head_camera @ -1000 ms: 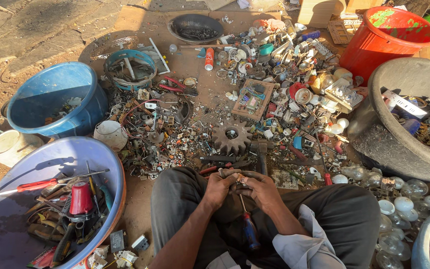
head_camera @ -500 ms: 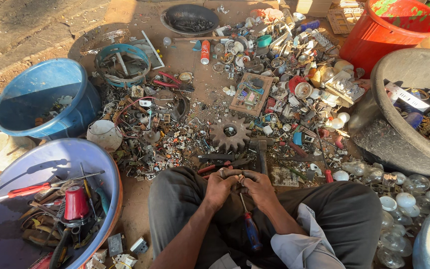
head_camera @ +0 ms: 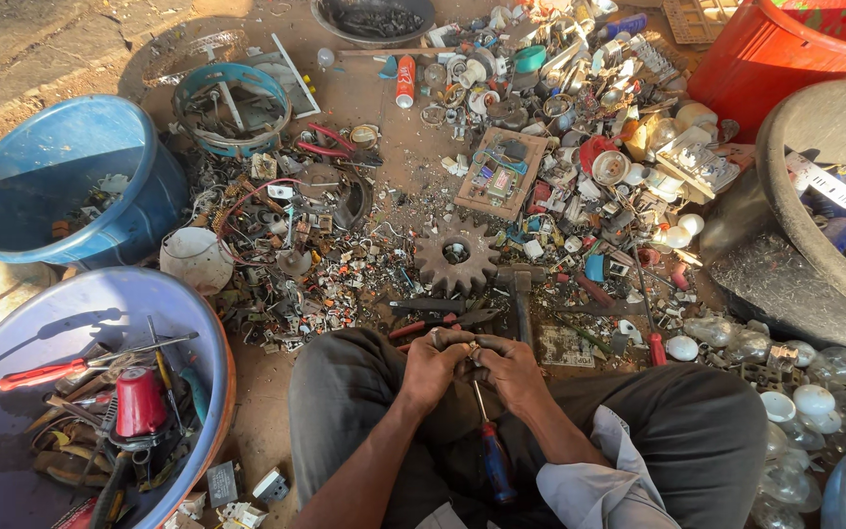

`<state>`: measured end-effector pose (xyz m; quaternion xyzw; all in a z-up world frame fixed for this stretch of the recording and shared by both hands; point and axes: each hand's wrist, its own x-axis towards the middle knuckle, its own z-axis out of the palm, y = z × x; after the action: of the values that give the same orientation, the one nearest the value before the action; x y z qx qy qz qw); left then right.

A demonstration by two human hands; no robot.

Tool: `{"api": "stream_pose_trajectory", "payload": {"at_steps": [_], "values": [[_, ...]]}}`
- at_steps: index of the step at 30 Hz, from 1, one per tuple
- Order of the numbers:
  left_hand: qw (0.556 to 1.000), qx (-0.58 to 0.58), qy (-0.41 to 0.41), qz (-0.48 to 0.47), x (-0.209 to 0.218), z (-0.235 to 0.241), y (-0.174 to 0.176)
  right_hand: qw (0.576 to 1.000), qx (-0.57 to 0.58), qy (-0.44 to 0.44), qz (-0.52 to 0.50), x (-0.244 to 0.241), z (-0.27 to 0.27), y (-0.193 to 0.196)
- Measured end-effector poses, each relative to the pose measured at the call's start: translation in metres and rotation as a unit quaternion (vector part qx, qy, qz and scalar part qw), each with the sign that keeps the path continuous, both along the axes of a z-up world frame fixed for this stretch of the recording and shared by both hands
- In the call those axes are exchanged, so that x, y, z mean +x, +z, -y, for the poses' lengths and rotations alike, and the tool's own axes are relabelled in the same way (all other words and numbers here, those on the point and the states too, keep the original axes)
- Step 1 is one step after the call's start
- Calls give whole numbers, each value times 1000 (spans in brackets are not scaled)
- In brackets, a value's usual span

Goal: The person sits cross-legged on the ground and uses a hammer and a screwdriver to break apart a small electronic component. They repeatedly strike the component to separate its parts and then use the screwdriver to pry and extract smaller pieces from the debris.

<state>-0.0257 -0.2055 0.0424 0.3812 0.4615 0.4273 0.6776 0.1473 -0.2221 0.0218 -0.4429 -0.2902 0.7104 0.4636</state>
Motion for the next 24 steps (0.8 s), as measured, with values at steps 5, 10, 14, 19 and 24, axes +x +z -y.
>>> {"api": "stream_pose_trajectory", "payload": {"at_steps": [5, 10, 14, 19, 24], "values": [[1000, 7, 21, -2, 10, -3, 2, 987, 0, -29, 159, 0, -4, -13], [993, -67, 42, 92, 10, -13, -7, 992, 42, -5, 121, 1, -13, 13], [997, -33, 25, 62, 5, -19, -17, 982, 47, 30, 182, -1, -18, 23], [999, -12, 26, 26, 12, -18, -15, 982, 52, -18, 179, -3, -20, 2], [999, -12, 28, -15, 15, -24, -11, 997, 6, -41, 70, 1, -22, -9]]}}
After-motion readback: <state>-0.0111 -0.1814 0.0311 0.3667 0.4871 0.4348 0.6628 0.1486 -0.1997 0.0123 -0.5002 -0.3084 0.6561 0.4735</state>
